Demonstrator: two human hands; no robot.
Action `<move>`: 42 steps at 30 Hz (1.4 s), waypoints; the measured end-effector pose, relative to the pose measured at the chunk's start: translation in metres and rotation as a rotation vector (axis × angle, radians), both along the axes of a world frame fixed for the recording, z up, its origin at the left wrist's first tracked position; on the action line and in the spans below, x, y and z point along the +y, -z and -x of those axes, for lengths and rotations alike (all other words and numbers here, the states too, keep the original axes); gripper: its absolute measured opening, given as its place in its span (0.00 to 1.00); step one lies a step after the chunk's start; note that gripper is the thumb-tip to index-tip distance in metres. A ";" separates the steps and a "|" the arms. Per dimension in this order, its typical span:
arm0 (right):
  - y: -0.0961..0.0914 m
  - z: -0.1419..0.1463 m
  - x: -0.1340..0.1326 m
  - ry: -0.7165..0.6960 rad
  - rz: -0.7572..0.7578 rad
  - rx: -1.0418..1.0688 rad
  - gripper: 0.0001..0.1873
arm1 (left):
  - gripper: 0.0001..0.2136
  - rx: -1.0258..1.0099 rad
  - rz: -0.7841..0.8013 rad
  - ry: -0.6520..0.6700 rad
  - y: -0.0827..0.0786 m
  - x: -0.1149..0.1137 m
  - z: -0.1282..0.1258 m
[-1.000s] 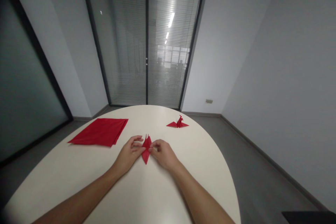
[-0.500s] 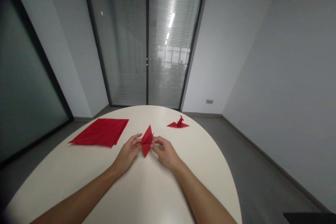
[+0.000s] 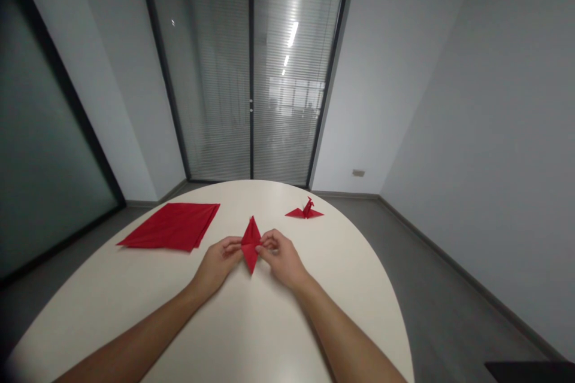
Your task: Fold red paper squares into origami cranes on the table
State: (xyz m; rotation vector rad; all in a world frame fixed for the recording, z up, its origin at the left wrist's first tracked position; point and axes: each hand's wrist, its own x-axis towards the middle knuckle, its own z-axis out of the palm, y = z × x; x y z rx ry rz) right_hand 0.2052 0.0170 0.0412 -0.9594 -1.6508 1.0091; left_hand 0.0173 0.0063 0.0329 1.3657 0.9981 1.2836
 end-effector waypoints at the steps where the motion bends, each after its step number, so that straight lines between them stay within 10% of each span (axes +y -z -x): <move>1: 0.001 0.000 0.000 -0.016 0.000 0.026 0.11 | 0.16 -0.008 0.010 -0.005 0.000 0.000 0.000; 42: -0.002 0.001 0.001 -0.046 0.080 0.166 0.18 | 0.18 0.133 -0.016 -0.103 -0.007 -0.008 0.001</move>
